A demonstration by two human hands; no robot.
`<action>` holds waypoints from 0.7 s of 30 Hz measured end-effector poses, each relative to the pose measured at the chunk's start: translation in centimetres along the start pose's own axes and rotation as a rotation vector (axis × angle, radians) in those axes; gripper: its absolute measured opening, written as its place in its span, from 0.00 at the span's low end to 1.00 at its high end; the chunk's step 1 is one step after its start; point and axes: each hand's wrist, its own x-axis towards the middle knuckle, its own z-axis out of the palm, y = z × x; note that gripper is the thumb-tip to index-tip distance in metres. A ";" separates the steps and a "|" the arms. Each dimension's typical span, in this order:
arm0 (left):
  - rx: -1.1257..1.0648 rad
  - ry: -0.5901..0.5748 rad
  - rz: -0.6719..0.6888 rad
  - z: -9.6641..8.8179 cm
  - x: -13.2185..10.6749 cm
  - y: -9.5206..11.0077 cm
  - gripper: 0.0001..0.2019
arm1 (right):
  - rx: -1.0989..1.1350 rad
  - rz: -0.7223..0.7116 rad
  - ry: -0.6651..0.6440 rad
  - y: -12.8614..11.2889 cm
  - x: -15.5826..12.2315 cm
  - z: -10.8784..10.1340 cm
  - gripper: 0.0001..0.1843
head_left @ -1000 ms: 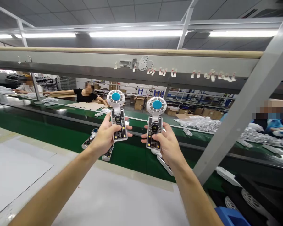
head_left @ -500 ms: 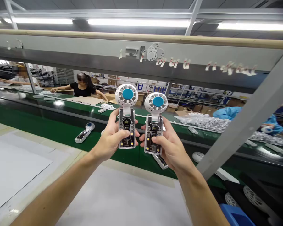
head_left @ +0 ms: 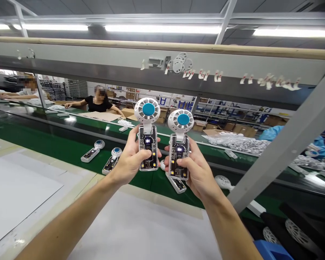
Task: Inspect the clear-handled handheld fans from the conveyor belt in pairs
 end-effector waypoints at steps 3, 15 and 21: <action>-0.028 -0.003 -0.024 -0.2 0.0 0.2 0.35 | 0.007 0.020 0.008 -0.1 -0.2 -0.1 0.41; -0.032 0.061 -0.023 -0.1 0.2 0.3 0.33 | 0.044 0.059 -0.002 -0.8 -0.3 0.0 0.42; -0.038 0.081 0.004 -0.3 0.1 0.6 0.31 | 0.002 0.026 0.009 -1.6 -0.8 0.3 0.40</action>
